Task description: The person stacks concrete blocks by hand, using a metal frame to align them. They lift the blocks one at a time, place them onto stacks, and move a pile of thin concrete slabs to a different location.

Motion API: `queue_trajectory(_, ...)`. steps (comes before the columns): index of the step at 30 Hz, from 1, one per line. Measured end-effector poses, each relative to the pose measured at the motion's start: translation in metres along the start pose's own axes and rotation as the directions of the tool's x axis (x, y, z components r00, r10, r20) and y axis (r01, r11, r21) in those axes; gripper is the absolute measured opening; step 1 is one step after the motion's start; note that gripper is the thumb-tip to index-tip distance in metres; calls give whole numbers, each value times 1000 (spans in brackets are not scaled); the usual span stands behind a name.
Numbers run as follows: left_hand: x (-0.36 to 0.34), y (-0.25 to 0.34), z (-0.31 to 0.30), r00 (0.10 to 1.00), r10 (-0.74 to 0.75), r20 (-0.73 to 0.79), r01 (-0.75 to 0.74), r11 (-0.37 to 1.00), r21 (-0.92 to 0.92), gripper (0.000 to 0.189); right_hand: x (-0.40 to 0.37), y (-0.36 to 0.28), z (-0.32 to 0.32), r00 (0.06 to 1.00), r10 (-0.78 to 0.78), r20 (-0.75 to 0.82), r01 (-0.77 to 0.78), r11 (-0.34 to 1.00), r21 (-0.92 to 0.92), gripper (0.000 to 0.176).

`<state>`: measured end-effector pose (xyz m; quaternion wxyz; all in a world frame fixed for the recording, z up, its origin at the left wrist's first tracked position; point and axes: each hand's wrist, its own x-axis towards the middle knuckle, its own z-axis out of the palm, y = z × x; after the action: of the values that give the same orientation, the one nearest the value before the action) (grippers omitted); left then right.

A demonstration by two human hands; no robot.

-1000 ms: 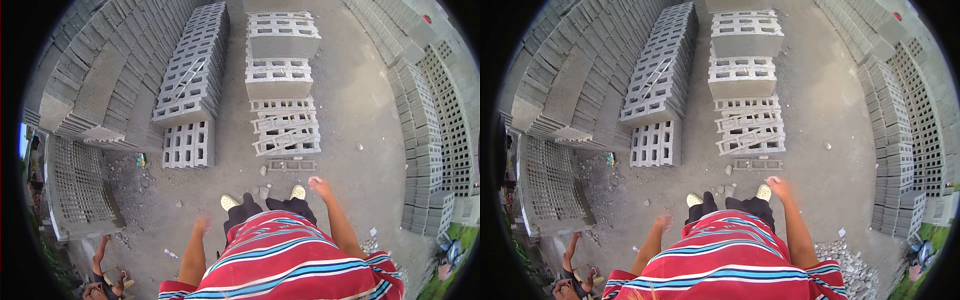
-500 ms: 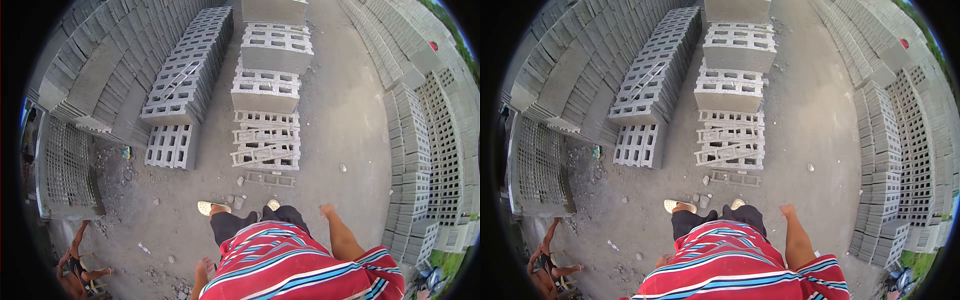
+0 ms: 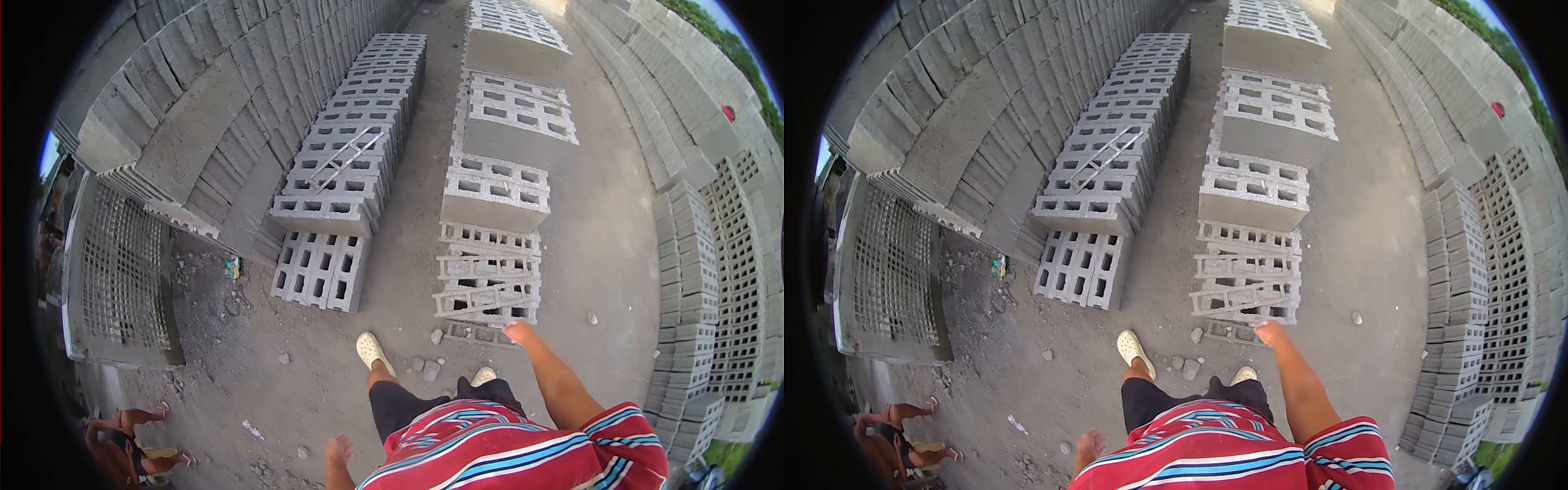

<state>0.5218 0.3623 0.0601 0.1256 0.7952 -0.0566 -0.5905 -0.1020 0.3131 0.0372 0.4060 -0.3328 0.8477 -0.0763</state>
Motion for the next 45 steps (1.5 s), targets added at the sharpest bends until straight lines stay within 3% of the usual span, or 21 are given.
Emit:
queue_trajectory(2,22,32,-21,1000,-4,11,4,999,39,44,-17,4,36,975,154,158,-175,976,129,28)
queue_trajectory(7,73,116,-82,992,-78,95,60,982,177,48,-96,-18,79,889,409,207,-427,903,51,27)
queue_trajectory(9,82,172,-92,993,-76,94,44,950,308,50,-122,-64,70,873,435,219,-473,865,167,30)
queue_trajectory(11,93,238,-93,992,-62,113,-5,857,516,52,-134,-78,76,932,360,39,-354,884,306,29)
queue_trajectory(14,155,320,-94,986,62,156,-121,905,408,54,-157,-107,79,917,399,-23,-352,834,425,32)
queue_trajectory(16,171,386,-63,974,49,222,-112,953,283,63,-158,-111,86,907,421,-14,-373,817,440,33)
queue_trajectory(17,153,412,-28,975,172,142,-211,919,333,62,-160,-110,98,908,419,-14,-374,824,425,33)
queue_trajectory(20,137,467,45,929,255,268,-340,874,347,54,-172,-113,128,878,476,48,-423,725,543,33)
queue_trajectory(26,81,500,194,855,95,509,-455,609,650,38,-188,-130,174,769,594,237,-605,556,569,28)
queue_trajectory(28,79,503,227,860,68,506,-461,528,713,35,-167,-127,177,758,578,303,-645,593,481,29)
queue_trajectory(30,76,504,246,871,62,488,-449,504,738,34,-137,-123,174,660,594,460,-749,469,468,28)
queue_trajectory(31,72,507,250,877,64,476,-438,513,738,33,-111,-119,166,733,505,456,-674,628,389,26)
queue_trajectory(33,70,525,273,890,83,448,-417,548,726,33,-48,-105,146,740,477,474,-625,748,223,25)
queue_trajectory(34,68,528,280,904,87,418,-388,579,717,33,-17,-85,152,792,513,331,-602,745,287,25)
queue_trajectory(35,68,530,282,924,77,376,-344,602,721,34,17,-49,169,995,41,96,-32,996,-86,25)
queue_trajectory(36,74,533,287,927,85,365,-343,586,734,32,49,-56,147,922,364,136,-388,878,280,25)
queue_trajectory(37,83,537,298,927,102,362,-351,578,736,30,82,-67,120,746,646,161,-589,527,613,27)
queue_trajectory(38,93,542,310,923,123,364,-366,570,735,28,110,-78,97,705,683,191,-574,390,720,27)
queue_trajectory(40,99,542,343,920,153,362,-375,618,691,26,153,-81,72,671,707,226,-607,347,715,29)
queue_trajectory(43,111,526,403,897,116,426,-394,646,653,26,208,-26,135,368,913,-175,-783,406,471,33)
queue_trajectory(45,110,501,446,868,43,495,-417,604,679,25,229,8,167,236,969,-65,-707,218,672,36)
